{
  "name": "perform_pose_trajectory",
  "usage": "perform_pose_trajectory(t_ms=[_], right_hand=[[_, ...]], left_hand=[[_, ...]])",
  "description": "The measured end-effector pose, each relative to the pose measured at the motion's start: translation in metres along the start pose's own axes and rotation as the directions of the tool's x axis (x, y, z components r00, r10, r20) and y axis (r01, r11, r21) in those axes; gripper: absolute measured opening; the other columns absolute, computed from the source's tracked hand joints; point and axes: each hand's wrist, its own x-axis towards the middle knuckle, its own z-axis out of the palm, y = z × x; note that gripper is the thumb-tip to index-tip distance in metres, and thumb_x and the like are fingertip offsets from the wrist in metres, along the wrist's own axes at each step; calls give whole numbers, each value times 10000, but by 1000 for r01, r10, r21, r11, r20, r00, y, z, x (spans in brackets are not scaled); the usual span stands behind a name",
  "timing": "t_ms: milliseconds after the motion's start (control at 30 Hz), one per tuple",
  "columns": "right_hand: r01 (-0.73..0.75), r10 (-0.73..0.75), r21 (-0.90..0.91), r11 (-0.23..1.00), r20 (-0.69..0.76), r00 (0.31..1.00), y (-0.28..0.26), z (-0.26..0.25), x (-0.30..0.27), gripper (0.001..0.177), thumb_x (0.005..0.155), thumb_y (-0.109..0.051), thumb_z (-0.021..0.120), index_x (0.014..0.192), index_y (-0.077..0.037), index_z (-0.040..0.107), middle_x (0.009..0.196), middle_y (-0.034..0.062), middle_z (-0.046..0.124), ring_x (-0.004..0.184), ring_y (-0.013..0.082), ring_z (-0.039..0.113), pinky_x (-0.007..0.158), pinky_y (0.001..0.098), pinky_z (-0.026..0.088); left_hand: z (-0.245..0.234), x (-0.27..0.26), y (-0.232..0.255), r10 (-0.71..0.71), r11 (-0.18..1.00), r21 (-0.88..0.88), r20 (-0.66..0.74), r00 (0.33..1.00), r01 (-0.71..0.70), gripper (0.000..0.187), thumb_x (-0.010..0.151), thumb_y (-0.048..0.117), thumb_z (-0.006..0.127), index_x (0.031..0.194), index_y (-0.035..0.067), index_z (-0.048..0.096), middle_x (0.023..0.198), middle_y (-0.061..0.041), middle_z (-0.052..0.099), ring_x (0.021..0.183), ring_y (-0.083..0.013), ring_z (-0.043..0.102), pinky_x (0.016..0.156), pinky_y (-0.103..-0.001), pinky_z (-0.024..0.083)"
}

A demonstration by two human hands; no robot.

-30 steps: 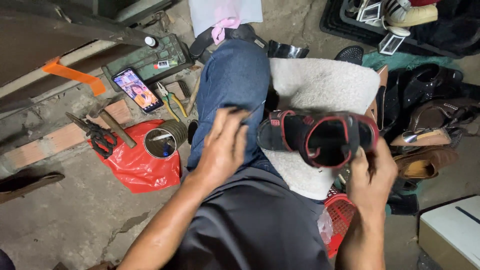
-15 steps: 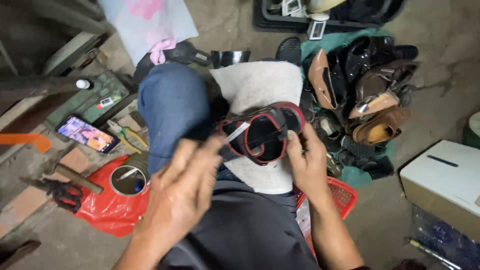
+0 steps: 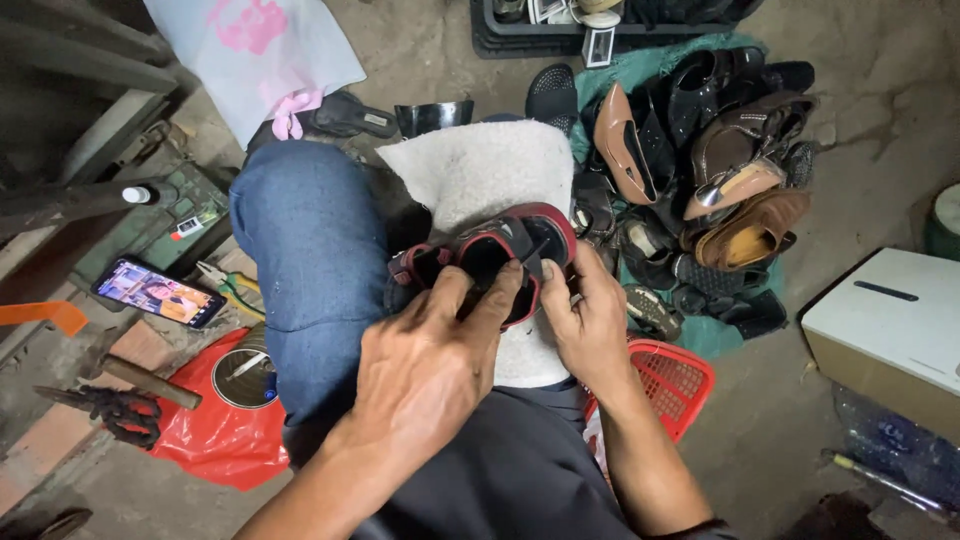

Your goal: The person sits on the floor and sews a red and black shoe using a needle and thread. They manipulate the shoe on their lap, pulling the thread through the material and adjusting the shoe's position throughout the process.

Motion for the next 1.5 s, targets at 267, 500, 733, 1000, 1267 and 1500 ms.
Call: perform_pose_trajectory(t_ms=[267, 500, 733, 1000, 1267, 1500], right_hand=[[25, -25, -2, 1000, 5, 1000, -1, -1, 1, 180, 968, -102, 565, 1087, 21, 622, 819, 81, 613, 654, 169, 493, 597, 305, 435], [40, -40, 1, 999, -4, 999, 1, -1, 2, 181, 957, -82, 572, 1092, 27, 624, 843, 86, 619, 665, 172, 497, 603, 306, 439], [26, -26, 6, 1000, 3, 1000, 2, -2, 2, 175, 956, -86, 578, 1083, 25, 625, 822, 82, 615, 649, 166, 487, 592, 302, 434], [55, -55, 10, 998, -2, 998, -1, -4, 4, 134, 927, -55, 604, 1024, 32, 634, 815, 85, 597, 652, 174, 456, 591, 303, 405], [270, -278, -186, 945, -15, 960, -33, 6, 10, 218, 842, -83, 755, 982, 62, 672, 788, 87, 622, 552, 190, 522, 509, 300, 428], [464, -478, -324, 825, 37, 877, -35, 38, 21, 356, 849, -206, 821, 1041, 44, 656, 896, 139, 651, 585, 241, 584, 529, 330, 485]], left_hand=[[4, 2, -2, -1, 1000, 20, 28, 1000, 1, 511, 772, 27, 683, 1280, 60, 731, 929, -141, 594, 565, -243, 641, 412, -366, 494], [7, 3, -2, 0, 1000, 23, 40, 999, -1, 518, 761, 4, 681, 1273, 51, 740, 910, -136, 586, 554, -228, 646, 374, -347, 484], [6, 4, 0, 2, 1000, 18, 44, 999, -3, 493, 774, 4, 680, 1261, 47, 747, 907, -137, 584, 545, -222, 646, 370, -344, 490], [7, 4, -1, 16, 997, 78, 42, 999, -19, 486, 778, 35, 693, 1261, 67, 744, 953, -158, 605, 521, -225, 639, 368, -356, 491], [-35, -5, -30, -3, 1000, 16, 121, 993, 1, 439, 841, 116, 688, 1278, 126, 728, 963, -108, 670, 480, -267, 611, 429, -388, 495], [-42, -18, -77, 51, 998, 44, 93, 994, -55, 440, 825, 77, 736, 1260, 141, 750, 815, -15, 594, 450, -195, 457, 423, -332, 391]])
